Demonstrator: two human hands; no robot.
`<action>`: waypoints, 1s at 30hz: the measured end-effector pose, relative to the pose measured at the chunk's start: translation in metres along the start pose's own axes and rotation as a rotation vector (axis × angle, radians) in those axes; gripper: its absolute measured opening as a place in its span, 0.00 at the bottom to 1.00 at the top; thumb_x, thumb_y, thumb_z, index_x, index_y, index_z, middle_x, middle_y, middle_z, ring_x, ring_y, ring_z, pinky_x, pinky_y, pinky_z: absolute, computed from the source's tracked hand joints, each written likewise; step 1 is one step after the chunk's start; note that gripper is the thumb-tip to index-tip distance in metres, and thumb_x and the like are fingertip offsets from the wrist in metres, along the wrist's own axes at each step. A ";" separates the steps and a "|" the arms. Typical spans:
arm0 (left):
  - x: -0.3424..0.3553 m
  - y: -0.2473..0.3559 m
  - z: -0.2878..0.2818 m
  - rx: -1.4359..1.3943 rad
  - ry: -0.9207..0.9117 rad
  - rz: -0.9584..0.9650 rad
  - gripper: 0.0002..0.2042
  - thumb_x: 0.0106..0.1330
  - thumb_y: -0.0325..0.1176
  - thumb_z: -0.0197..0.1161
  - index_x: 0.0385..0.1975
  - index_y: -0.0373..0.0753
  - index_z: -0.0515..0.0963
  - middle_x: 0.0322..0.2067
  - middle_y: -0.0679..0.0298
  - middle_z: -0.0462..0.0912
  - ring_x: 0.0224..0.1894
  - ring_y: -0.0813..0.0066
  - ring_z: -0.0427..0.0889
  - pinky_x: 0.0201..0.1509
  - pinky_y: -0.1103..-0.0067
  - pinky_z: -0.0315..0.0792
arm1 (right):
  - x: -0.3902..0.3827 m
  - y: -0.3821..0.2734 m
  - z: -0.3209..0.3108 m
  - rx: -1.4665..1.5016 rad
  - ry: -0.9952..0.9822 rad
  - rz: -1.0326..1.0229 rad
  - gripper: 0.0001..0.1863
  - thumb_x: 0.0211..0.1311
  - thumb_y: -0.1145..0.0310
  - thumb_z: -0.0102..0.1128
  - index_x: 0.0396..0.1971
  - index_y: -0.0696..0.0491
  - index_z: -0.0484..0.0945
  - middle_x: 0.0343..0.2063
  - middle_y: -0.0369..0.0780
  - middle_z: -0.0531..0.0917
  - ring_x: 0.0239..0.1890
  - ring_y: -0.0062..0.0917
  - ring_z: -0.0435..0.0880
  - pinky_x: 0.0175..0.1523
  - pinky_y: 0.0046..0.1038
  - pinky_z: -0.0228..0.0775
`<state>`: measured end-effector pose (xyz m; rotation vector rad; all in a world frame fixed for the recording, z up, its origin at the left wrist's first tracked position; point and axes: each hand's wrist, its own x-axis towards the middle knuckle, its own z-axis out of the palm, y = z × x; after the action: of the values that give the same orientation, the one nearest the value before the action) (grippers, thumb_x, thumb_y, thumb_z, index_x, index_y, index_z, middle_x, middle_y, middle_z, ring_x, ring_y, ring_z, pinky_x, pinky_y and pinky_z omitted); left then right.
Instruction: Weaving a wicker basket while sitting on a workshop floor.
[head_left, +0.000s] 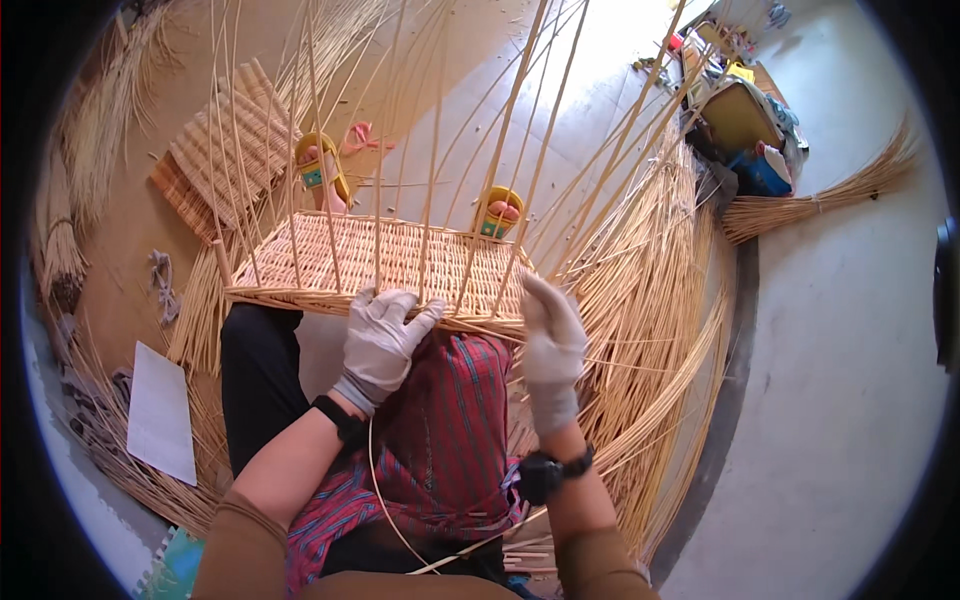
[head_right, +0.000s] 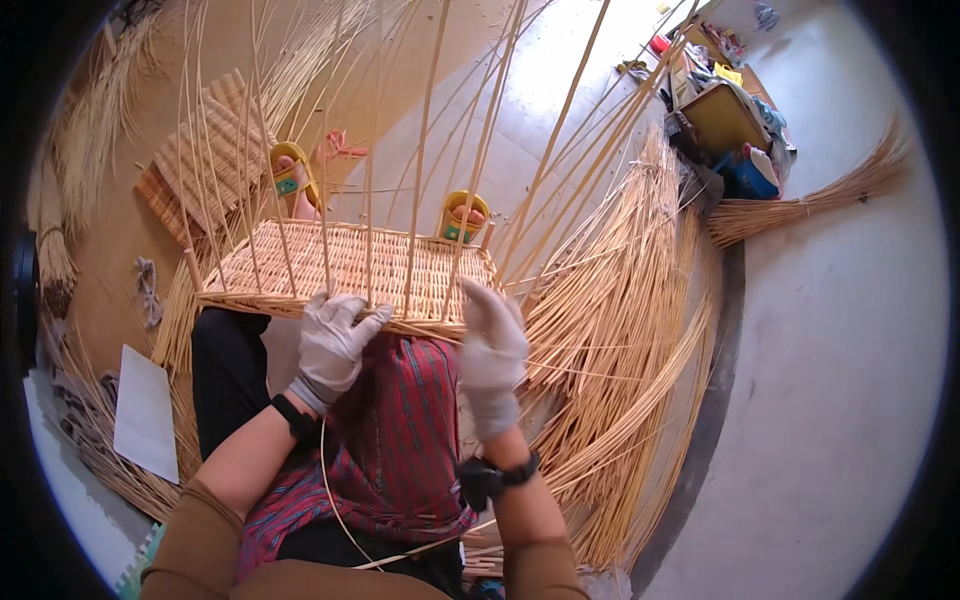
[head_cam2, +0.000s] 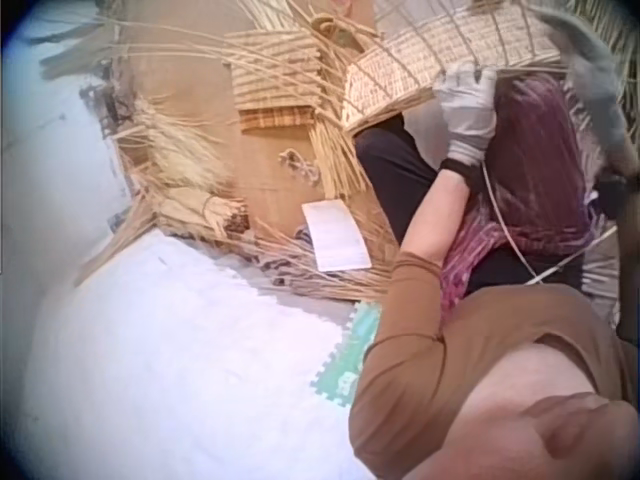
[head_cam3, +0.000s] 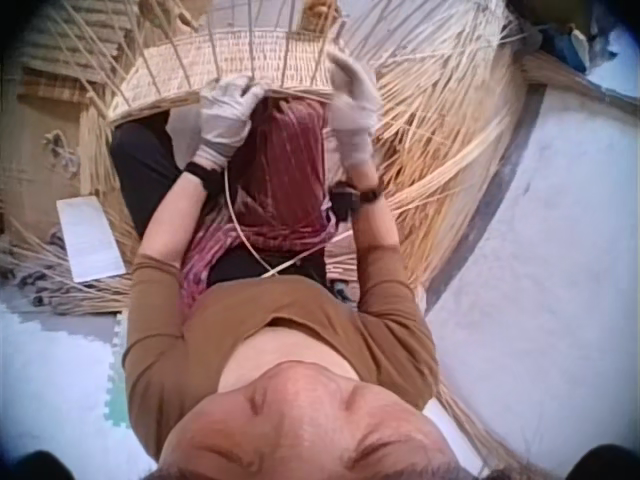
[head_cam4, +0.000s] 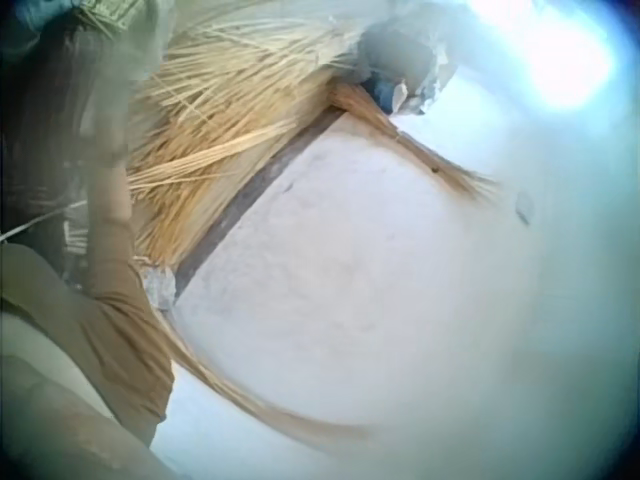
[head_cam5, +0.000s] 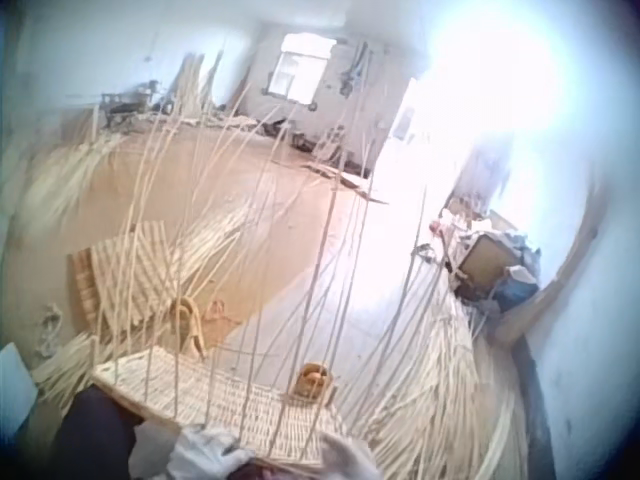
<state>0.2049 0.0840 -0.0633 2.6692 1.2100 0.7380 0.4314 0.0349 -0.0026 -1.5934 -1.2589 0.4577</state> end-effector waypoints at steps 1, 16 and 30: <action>-0.001 -0.001 0.002 -0.024 0.046 -0.006 0.23 0.61 0.32 0.64 0.59 0.51 0.83 0.49 0.62 0.80 0.58 0.61 0.79 0.76 0.49 0.60 | -0.026 0.029 -0.021 -0.011 0.041 0.292 0.16 0.76 0.81 0.55 0.59 0.57 0.82 0.42 0.40 0.89 0.41 0.23 0.88 0.50 0.24 0.81; 0.017 0.024 0.034 -0.080 -0.005 0.071 0.21 0.67 0.29 0.57 0.61 0.44 0.80 0.43 0.61 0.84 0.52 0.61 0.83 0.74 0.61 0.65 | -0.036 0.014 -0.035 -0.039 -0.039 0.165 0.13 0.78 0.69 0.56 0.52 0.57 0.85 0.45 0.39 0.90 0.30 0.19 0.85 0.37 0.23 0.78; 0.021 0.037 0.038 -0.036 0.083 0.173 0.23 0.66 0.25 0.59 0.61 0.50 0.81 0.42 0.59 0.84 0.46 0.57 0.83 0.56 0.62 0.72 | -0.104 0.045 -0.124 -0.169 0.118 0.240 0.16 0.72 0.78 0.61 0.56 0.53 0.86 0.42 0.45 0.89 0.46 0.33 0.89 0.53 0.32 0.81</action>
<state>0.2597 0.0777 -0.0771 2.7638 0.9806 0.8951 0.5106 -0.1127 -0.0184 -1.8976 -1.0442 0.4074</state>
